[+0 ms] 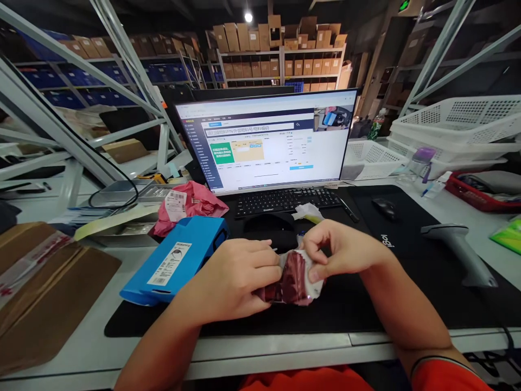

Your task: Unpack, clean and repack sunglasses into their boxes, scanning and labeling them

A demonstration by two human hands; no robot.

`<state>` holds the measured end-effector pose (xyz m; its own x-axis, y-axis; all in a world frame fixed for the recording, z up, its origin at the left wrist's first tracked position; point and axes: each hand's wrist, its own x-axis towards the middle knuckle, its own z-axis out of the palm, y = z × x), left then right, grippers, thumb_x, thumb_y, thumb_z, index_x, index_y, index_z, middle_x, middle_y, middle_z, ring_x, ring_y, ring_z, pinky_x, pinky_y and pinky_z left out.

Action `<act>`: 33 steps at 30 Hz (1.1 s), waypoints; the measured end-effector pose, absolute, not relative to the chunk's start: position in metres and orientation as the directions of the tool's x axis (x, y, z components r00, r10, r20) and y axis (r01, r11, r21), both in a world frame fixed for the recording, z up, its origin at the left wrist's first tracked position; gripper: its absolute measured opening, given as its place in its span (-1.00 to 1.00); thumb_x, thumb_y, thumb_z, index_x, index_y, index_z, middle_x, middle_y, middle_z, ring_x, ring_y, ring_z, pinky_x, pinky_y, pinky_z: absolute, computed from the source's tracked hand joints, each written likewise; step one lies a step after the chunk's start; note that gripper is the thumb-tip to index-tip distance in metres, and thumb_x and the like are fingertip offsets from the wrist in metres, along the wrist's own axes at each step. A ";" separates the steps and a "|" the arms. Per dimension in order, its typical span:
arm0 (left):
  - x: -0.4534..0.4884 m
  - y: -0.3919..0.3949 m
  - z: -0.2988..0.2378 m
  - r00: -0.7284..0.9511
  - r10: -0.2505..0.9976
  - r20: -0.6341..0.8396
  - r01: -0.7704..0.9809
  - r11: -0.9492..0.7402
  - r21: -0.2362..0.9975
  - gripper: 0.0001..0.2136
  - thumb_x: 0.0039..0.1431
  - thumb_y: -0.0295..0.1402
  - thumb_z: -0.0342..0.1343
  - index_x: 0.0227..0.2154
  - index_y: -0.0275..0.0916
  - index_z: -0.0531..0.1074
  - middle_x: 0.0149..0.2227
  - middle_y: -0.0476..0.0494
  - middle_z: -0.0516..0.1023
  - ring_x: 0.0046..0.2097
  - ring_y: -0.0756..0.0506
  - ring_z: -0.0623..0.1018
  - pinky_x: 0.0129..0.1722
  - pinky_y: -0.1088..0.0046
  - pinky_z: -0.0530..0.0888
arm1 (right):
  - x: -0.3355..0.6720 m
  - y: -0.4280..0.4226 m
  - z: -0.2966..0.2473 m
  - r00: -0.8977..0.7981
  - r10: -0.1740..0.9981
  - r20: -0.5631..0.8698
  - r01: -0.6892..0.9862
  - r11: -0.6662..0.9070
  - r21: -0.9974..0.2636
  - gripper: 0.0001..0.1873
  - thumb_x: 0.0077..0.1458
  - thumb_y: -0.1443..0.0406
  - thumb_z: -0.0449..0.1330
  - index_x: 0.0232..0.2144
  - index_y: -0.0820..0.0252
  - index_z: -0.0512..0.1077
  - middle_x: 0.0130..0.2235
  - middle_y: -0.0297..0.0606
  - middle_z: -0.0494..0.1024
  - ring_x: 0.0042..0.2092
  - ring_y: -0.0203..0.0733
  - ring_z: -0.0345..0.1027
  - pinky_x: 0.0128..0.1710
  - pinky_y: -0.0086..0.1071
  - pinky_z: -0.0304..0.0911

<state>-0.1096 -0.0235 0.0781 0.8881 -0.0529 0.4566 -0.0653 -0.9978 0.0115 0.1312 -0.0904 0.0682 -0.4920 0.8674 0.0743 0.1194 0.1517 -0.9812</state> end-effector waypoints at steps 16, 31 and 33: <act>-0.109 -0.029 0.077 0.872 -0.023 0.489 -0.011 -1.000 -0.028 -0.98 0.21 -0.42 0.16 -0.34 -0.20 0.47 -0.34 0.00 0.59 -0.30 -0.01 0.58 0.10 0.30 0.50 | 0.154 -0.092 0.079 -0.560 0.824 0.082 0.201 0.232 -0.952 -0.35 -0.01 0.14 0.44 -0.66 0.15 0.00 -0.56 -0.51 0.06 -0.49 -0.41 -0.07 -0.51 -0.45 -0.07; -0.107 -0.037 0.081 0.830 -0.035 0.557 -0.004 -0.998 -0.057 -0.95 0.20 -0.37 0.21 -0.30 -0.19 0.47 -0.32 -0.02 0.62 -0.29 -0.02 0.60 0.15 0.26 0.49 | 0.156 -0.099 0.081 -0.500 0.852 0.155 0.022 0.191 -0.981 -0.36 -0.06 0.24 0.48 -0.67 0.17 0.03 -0.59 -0.55 0.05 -0.54 -0.48 -0.10 -0.59 -0.50 -0.14; -0.107 -0.036 0.081 0.816 -0.041 0.576 -0.001 -0.998 -0.069 -0.94 0.19 -0.37 0.22 -0.30 -0.19 0.47 -0.32 -0.01 0.62 -0.29 -0.02 0.60 0.15 0.25 0.50 | 0.160 -0.099 0.081 -0.466 0.872 0.152 0.006 0.175 -0.985 -0.35 -0.08 0.24 0.50 -0.67 0.17 0.02 -0.59 -0.53 0.07 -0.53 -0.47 -0.07 -0.57 -0.49 -0.13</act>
